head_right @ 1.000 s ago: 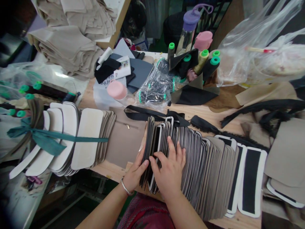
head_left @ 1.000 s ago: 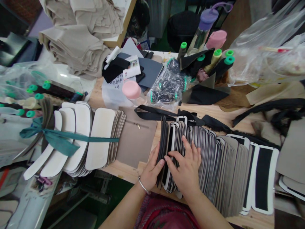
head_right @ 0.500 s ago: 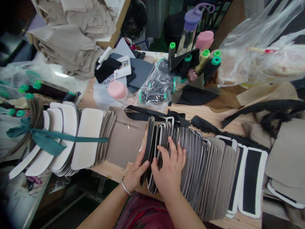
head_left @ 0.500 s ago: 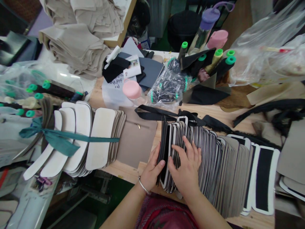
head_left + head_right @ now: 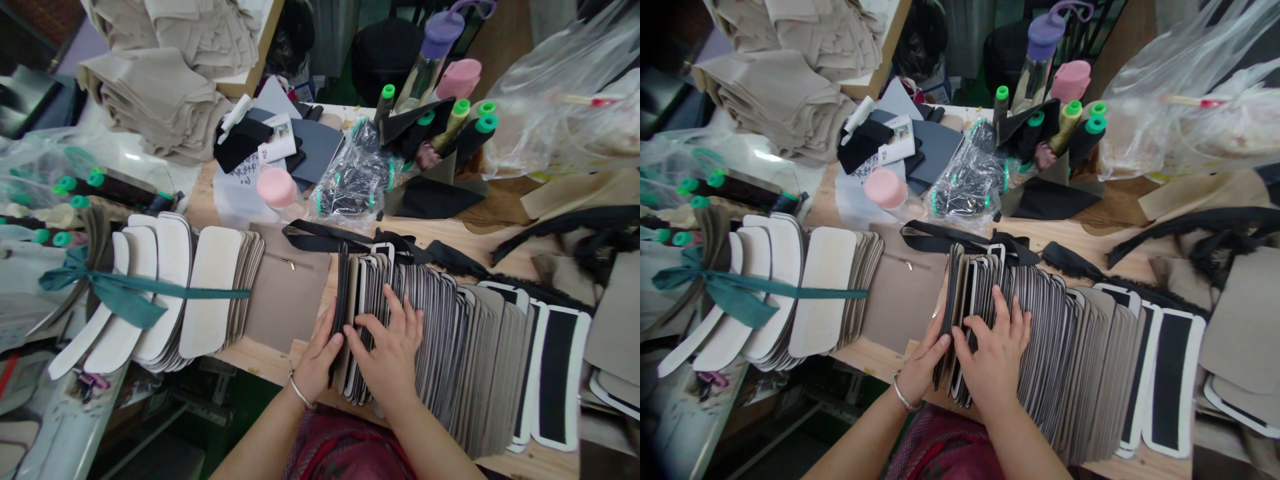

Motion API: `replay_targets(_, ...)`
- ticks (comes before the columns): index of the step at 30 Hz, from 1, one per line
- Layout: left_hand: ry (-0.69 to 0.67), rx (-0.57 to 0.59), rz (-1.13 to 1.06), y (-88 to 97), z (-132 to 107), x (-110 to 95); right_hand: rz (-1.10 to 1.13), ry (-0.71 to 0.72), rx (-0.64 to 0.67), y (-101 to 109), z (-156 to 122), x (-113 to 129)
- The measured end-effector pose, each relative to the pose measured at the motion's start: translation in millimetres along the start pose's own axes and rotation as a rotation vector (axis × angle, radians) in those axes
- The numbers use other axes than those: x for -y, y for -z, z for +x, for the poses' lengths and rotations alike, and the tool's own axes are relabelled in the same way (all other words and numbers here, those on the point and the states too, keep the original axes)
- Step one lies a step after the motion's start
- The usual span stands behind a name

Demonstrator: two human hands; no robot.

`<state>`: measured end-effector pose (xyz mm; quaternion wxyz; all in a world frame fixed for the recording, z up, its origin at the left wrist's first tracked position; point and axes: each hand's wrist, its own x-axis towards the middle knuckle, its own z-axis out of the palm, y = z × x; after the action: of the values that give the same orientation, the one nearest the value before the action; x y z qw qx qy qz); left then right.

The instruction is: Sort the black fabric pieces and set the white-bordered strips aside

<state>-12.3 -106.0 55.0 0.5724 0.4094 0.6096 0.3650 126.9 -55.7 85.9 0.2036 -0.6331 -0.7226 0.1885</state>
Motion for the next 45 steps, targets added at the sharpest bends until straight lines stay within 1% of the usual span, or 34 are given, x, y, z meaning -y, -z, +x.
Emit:
replay_targets(8,0.014,0.015,-0.041,1.5,-2,5,-0.009,-0.015,0.027,1,0,0)
replay_targets(14,-0.001,0.016,-0.006,-0.1,0,1,-0.023,-0.059,0.034,0,3,10)
replay_targets(17,-0.017,0.028,0.005,0.7,0,0,0.001,-0.084,0.009,-1,2,11)
replay_targets(20,-0.034,0.039,0.005,2.4,0,0,0.046,-0.071,-0.025,-2,1,9)
replay_targets(26,-0.047,0.056,-0.018,4.3,-1,2,0.059,-0.022,-0.006,-3,2,6)
replay_targets(32,-0.046,0.066,-0.046,6.9,0,4,0.042,-0.035,0.004,-3,3,7)
replay_targets(36,-0.037,0.067,-0.027,8.0,1,5,0.036,-0.046,0.01,-4,4,8)
replay_targets(41,-0.032,0.067,-0.053,7.9,0,4,0.038,-0.037,0.019,-5,4,8)
replay_targets(45,-0.034,0.059,-0.064,8.6,0,3,0.046,-0.046,-0.014,-6,3,8)
